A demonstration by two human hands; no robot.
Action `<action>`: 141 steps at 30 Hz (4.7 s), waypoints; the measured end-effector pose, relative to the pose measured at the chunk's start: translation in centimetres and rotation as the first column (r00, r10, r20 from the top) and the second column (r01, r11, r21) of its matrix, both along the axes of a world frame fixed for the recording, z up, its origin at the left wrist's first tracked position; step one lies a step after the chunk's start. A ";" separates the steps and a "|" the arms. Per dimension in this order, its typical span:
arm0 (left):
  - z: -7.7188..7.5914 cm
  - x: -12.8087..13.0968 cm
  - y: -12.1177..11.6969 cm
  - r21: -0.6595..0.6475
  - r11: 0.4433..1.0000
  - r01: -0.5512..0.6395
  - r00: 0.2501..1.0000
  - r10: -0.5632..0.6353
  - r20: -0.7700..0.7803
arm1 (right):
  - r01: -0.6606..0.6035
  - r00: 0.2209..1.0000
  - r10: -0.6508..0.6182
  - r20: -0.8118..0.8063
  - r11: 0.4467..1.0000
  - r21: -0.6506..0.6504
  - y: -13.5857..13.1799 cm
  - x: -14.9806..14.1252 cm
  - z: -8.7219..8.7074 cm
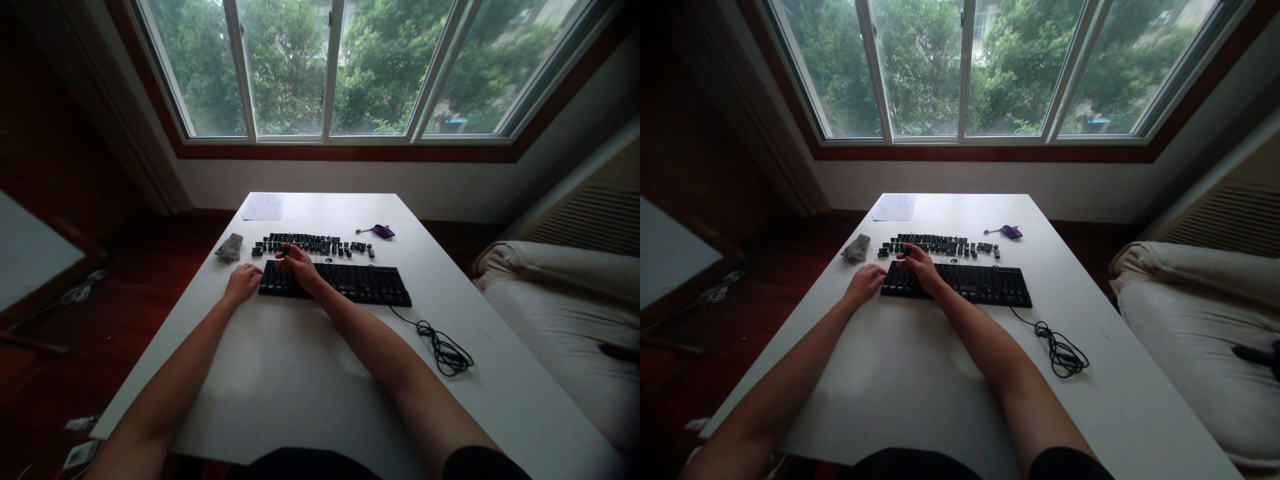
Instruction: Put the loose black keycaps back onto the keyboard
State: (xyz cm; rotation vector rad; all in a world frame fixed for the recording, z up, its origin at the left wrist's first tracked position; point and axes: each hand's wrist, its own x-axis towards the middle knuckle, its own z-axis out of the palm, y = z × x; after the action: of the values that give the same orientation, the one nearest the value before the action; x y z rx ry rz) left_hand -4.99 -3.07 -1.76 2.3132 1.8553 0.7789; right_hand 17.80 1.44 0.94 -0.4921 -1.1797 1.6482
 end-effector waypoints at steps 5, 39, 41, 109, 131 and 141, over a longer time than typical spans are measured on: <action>0.3 0.7 -0.2 -0.034 0.999 -0.011 1.000 0.011 0.000 | 0.038 0.998 -0.045 -0.038 0.987 -0.155 0.7 0.5 -0.1; -0.6 0.1 0.5 0.041 0.998 0.050 0.998 -0.052 0.035 | 0.036 0.998 -0.031 0.052 0.996 -0.079 0.8 0.0 -1.4; -0.6 0.1 0.5 0.042 0.998 0.054 0.998 -0.055 0.030 | 0.038 0.998 -0.035 0.060 0.998 -0.047 0.8 0.0 -1.4; 1.3 3.1 -1.3 0.077 0.955 0.287 0.953 -0.292 0.074 | -0.007 0.700 -0.370 0.611 0.851 0.525 -0.8 -0.5 -1.6; 2.3 0.6 -0.8 -0.102 0.881 0.463 0.875 -0.435 0.213 | 0.020 0.753 -0.301 0.585 0.899 0.438 -2.2 -1.3 -1.4; 1.7 0.8 -0.8 -0.053 0.879 0.474 0.858 -0.447 0.254 | 0.084 0.857 -0.246 0.453 0.934 0.348 -1.6 -1.5 -1.9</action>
State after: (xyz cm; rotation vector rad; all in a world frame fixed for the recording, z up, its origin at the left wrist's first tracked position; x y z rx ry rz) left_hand -4.17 -3.83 -0.03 2.3289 1.1425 0.8050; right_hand 16.34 -0.15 -0.97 -0.8130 -1.6919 1.1766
